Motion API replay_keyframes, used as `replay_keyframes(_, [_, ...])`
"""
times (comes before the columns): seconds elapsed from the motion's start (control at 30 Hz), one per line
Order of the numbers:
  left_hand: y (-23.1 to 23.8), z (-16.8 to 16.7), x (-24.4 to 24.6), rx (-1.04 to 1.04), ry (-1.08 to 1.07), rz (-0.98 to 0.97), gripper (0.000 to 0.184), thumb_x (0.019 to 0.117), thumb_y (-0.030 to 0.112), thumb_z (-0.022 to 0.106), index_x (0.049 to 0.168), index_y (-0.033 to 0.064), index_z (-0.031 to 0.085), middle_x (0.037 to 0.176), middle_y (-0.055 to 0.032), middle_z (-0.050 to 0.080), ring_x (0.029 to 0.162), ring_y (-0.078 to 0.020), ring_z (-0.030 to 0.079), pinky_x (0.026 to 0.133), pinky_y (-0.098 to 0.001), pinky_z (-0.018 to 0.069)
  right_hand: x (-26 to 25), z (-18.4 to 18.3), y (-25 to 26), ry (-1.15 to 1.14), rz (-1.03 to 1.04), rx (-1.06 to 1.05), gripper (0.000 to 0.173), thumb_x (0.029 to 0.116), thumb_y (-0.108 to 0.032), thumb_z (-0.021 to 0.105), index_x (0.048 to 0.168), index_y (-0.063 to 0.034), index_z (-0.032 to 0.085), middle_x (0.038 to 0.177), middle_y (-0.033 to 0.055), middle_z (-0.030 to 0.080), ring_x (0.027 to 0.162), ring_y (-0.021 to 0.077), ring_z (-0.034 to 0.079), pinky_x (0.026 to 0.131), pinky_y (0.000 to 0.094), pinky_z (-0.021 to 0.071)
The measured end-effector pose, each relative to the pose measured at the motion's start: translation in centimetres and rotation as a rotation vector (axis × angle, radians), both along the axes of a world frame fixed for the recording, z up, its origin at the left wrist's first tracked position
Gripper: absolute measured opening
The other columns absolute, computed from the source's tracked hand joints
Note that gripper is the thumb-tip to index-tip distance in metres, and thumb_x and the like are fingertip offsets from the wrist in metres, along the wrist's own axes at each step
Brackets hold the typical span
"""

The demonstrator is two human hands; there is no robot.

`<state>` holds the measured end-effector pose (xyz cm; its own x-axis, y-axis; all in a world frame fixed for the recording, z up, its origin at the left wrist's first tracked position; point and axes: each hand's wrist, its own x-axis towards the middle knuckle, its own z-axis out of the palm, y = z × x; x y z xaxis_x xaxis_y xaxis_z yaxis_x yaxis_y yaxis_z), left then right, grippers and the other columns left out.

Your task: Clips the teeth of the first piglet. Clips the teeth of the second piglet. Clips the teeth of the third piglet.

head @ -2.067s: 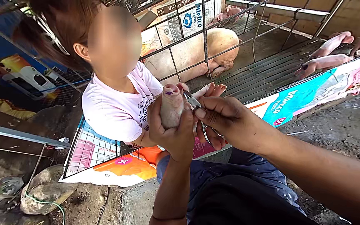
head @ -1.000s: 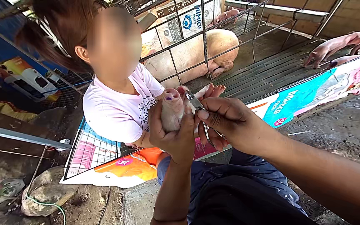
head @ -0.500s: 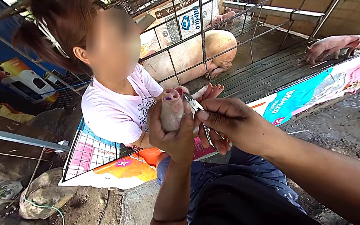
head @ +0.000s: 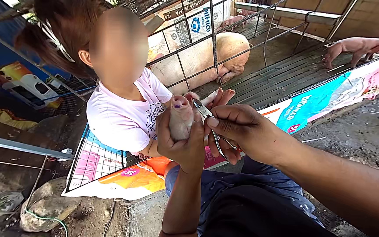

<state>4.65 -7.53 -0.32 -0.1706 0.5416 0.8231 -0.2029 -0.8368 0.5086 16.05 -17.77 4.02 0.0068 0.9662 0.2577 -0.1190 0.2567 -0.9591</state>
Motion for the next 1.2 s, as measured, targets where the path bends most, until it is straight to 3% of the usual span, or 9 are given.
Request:
replay_keyframes(0.2, [0.1, -0.2, 0.0, 0.011, -0.024, -0.026, 0.043, 0.078, 0.008, 0.083, 0.116, -0.0032, 0.065, 0.103, -0.005, 0.069, 0.09, -0.0113, 0.069, 0.076, -0.0275, 0.0616, -0.2, -0.2, 0.1, 0.014, -0.008, 0.002, 0.031, 0.1116, -0.018, 0.041, 0.094, -0.0031, 0.061, 0.07, 0.0082, 0.066, 0.046, 0.0078, 0.057, 0.04, 0.0163, 0.0468])
replay_keyframes(0.33, [0.2, -0.3, 0.0, 0.019, -0.02, -0.03, 0.043, 0.0791, 0.012, 0.083, 0.116, -0.003, 0.066, 0.105, -0.0053, 0.069, 0.096, -0.0119, 0.068, 0.082, -0.0282, 0.0602, -0.3, -0.5, 0.1, -0.068, -0.078, 0.03, 0.029, 0.1107, -0.019, 0.042, 0.091, -0.0062, 0.06, 0.066, 0.0047, 0.062, 0.046, 0.0054, 0.05, 0.04, 0.015, 0.0377])
replay_keyframes(0.6, [0.1, -1.0, 0.1, 0.082, 0.019, 0.036, 0.043, 0.0794, 0.016, 0.083, 0.115, -0.0021, 0.067, 0.106, -0.0044, 0.07, 0.099, -0.0109, 0.068, 0.085, -0.0282, 0.0597, 0.3, -1.7, -0.4, -0.156, -0.1, 0.183, 0.027, 0.1102, -0.018, 0.044, 0.091, -0.0069, 0.059, 0.066, 0.0002, 0.059, 0.049, 0.0031, 0.05, 0.042, 0.0142, 0.0389])
replay_keyframes(0.77, [0.2, -2.9, -1.0, 0.293, 0.176, 0.089, 0.045, 0.0838, 0.029, 0.082, 0.12, 0.0069, 0.067, 0.112, -0.0023, 0.069, 0.108, -0.0107, 0.065, 0.092, -0.0285, 0.0566, 6.1, 2.3, -4.3, -0.522, 0.018, 0.134, 0.024, 0.1092, -0.028, 0.048, 0.104, -0.0142, 0.067, 0.073, -0.0048, 0.065, 0.051, 0.0003, 0.054, 0.04, 0.0131, 0.0429])
replay_keyframes(0.93, [-0.2, -4.0, -2.5, 0.569, 0.439, 0.086, 0.044, 0.0923, 0.032, 0.075, 0.127, 0.0102, 0.06, 0.12, -0.0052, 0.067, 0.117, -0.02, 0.063, 0.102, -0.0387, 0.0521, 9.9, 6.6, -4.4, -0.935, 0.178, 0.07, 0.024, 0.1066, -0.033, 0.053, 0.094, -0.0162, 0.066, 0.063, -0.0094, 0.059, 0.048, -0.0015, 0.054, 0.038, 0.0141, 0.0432])
replay_keyframes(1.03, [-0.4, -4.1, -3.4, 0.684, 0.517, 0.047, 0.042, 0.0917, 0.022, 0.076, 0.127, 0.0053, 0.061, 0.123, -0.0108, 0.068, 0.117, -0.0271, 0.065, 0.102, -0.0431, 0.0534, 10.5, 6.5, -4.3, -1.1, 0.267, 0.0, 0.031, 0.1063, -0.042, 0.05, 0.093, -0.0191, 0.067, 0.058, -0.0118, 0.056, 0.047, -0.0046, 0.052, 0.039, 0.0133, 0.0402])
replay_keyframes(1.1, [-0.4, -4.2, -3.7, 0.732, 0.543, 0.033, 0.039, 0.0907, 0.018, 0.077, 0.123, 0.0026, 0.062, 0.122, -0.0128, 0.068, 0.116, -0.0298, 0.065, 0.103, -0.0454, 0.0532, 10.4, 5.7, -4.1, -1.123, 0.274, 0.031, 0.033, 0.1068, -0.04, 0.05, 0.089, -0.018, 0.066, 0.055, -0.012, 0.054, 0.046, -0.0055, 0.05, 0.038, 0.0127, 0.037])
replay_keyframes(1.2, [-0.6, -4.2, -3.8, 0.756, 0.57, -0.002, 0.035, 0.0949, 0.019, 0.073, 0.124, 0.0023, 0.062, 0.123, -0.0146, 0.068, 0.118, -0.0317, 0.064, 0.104, -0.0473, 0.0519, 9.8, 5.3, -3.6, -1.107, 0.292, 0.032, 0.027, 0.1057, -0.036, 0.054, 0.091, -0.0173, 0.068, 0.057, -0.0118, 0.055, 0.049, -0.0058, 0.053, 0.041, 0.012, 0.0423])
